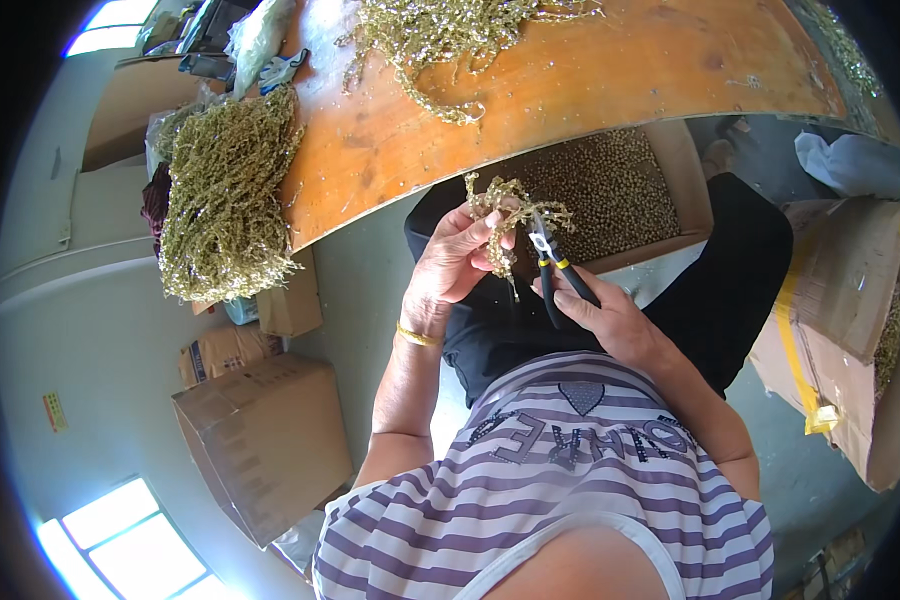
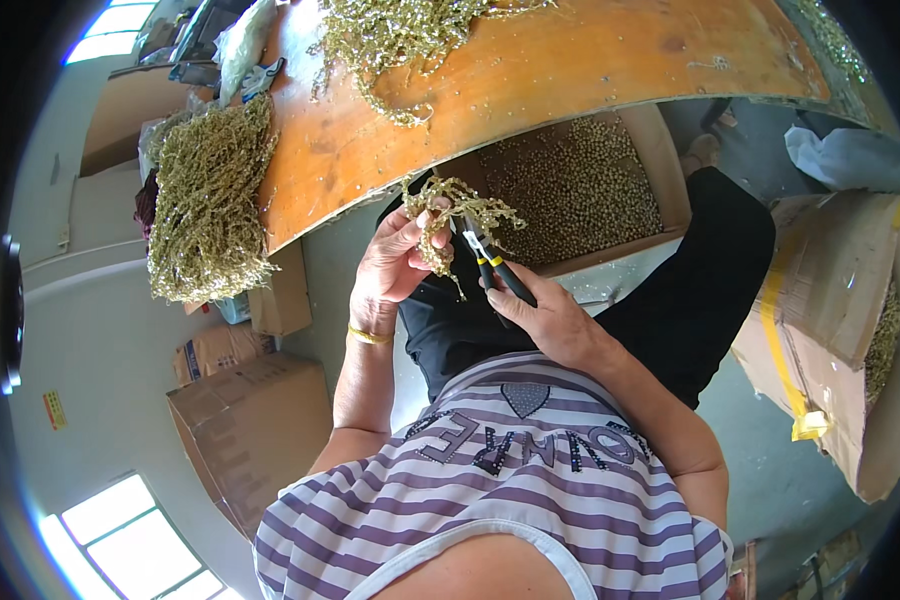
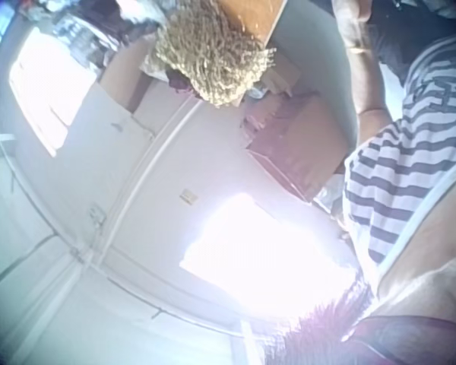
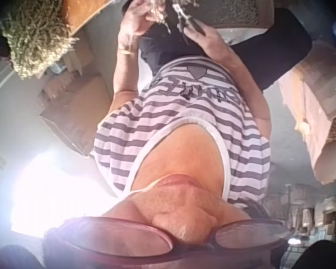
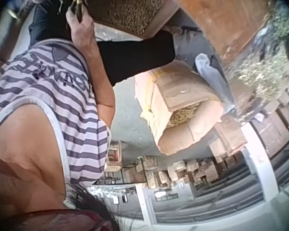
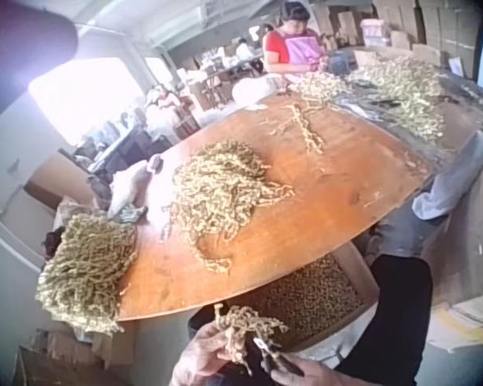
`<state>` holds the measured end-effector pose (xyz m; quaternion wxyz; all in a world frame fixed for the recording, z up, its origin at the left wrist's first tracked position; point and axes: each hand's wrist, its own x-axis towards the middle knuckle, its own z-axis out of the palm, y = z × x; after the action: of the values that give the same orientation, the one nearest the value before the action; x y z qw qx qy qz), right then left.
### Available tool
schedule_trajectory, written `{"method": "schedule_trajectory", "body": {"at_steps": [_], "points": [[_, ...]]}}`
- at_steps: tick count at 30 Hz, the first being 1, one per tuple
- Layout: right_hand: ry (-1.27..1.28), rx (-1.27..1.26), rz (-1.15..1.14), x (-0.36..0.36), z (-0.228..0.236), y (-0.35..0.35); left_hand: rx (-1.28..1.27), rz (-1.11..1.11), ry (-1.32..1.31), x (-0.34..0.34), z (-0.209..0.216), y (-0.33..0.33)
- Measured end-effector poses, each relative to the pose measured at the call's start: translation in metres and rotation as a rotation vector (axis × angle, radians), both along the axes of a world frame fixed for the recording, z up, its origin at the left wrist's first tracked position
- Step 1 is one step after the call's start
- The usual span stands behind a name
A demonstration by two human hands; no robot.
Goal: Trimming gold-colored plastic decorative strands with small shears and placing them in a box.
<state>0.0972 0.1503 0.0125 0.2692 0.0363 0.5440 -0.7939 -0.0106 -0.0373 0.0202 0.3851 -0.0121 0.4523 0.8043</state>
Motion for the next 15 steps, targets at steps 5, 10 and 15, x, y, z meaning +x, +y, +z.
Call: {"method": "schedule_trajectory", "body": {"at_steps": [5, 10, 15], "points": [[0.015, 0.038, -0.020, -0.002, -0.005, -0.004, -0.029, -0.004, -0.009, 0.002, 0.003, 0.002], [-0.002, 0.120, -0.059, -0.001, -0.008, -0.008, -0.089, 0.005, 0.014, 0.003, 0.001, 0.002], [0.154, 0.317, -0.141, 0.001, -0.011, -0.014, -0.110, 0.016, 0.013, 0.005, 0.002, 0.003]]}}
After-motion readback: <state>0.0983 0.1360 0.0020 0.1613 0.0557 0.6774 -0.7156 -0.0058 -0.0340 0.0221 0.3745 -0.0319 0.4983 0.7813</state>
